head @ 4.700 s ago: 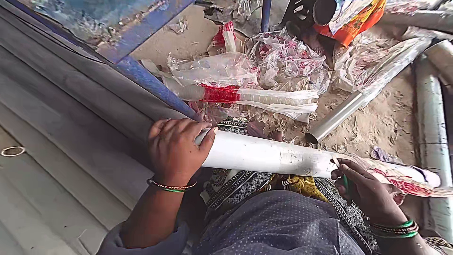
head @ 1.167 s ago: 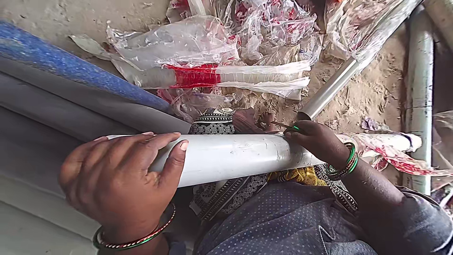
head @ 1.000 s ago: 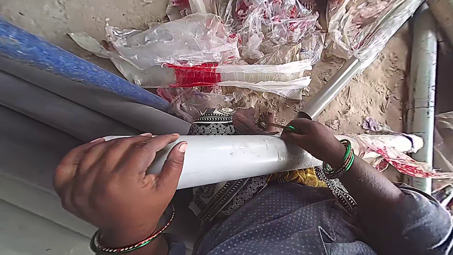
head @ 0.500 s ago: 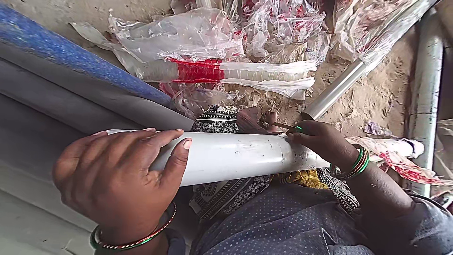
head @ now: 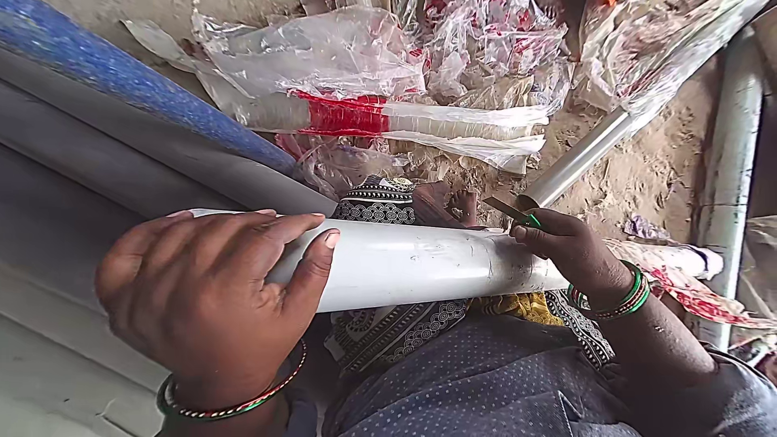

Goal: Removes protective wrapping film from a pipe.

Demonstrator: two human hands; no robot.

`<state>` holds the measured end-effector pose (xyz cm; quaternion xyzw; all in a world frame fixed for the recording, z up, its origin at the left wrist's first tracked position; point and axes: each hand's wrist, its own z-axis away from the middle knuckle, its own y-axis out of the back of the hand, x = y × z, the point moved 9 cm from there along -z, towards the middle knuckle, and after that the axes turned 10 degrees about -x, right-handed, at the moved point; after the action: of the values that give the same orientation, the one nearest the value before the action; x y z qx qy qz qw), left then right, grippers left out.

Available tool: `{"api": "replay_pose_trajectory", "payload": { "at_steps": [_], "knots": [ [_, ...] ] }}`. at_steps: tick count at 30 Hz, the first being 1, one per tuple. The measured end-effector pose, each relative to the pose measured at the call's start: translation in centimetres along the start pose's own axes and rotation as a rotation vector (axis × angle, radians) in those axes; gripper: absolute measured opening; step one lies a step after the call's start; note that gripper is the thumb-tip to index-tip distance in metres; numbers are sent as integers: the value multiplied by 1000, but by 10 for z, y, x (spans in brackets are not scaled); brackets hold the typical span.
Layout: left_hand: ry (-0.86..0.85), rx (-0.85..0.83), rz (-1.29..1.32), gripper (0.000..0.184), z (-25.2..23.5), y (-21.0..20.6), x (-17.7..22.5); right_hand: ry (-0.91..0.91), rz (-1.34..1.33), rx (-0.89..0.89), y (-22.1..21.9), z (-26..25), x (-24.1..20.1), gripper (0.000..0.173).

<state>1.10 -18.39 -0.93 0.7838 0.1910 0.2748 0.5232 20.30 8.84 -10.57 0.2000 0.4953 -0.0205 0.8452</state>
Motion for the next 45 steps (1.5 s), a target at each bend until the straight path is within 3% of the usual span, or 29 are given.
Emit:
{"api": "replay_pose_trajectory", "payload": {
  "at_steps": [3,6,10,14,18,21,23,28,31,35,37,41,45],
  "knots": [
    [-4,-7,6,43,-1,0,1,-12,110,38,3,-1,-6,9],
    [-3,-2,13,43,-2,1,1,-62,281,-9,-3,-6,-9,22],
    [-4,3,19,43,-2,1,2,18,381,-10,-12,-6,-21,16],
    [-6,0,29,42,-3,2,3,172,25,-3,-5,12,-26,5],
    [0,-2,19,42,-2,2,2,332,-324,-44,10,33,-39,8],
    [-2,-9,9,43,-3,1,2,106,-31,163,25,28,-26,3],
    [-9,-10,17,42,-4,1,3,-69,246,120,20,14,-17,15],
    [-7,-10,27,43,-5,2,4,-28,439,-15,-10,-6,-20,19],
    [-4,-8,19,43,-5,1,4,68,345,13,-10,-3,-24,12],
    [1,-14,13,43,-4,1,2,232,-142,-130,-4,14,-21,5],
    [0,-15,12,43,-3,0,0,326,-238,-160,4,25,-28,7],
    [1,-29,26,41,-5,-2,-2,115,38,140,27,22,-18,4],
    [-4,-29,19,42,-7,0,2,-23,415,23,1,-1,-19,27]
  ]
}}
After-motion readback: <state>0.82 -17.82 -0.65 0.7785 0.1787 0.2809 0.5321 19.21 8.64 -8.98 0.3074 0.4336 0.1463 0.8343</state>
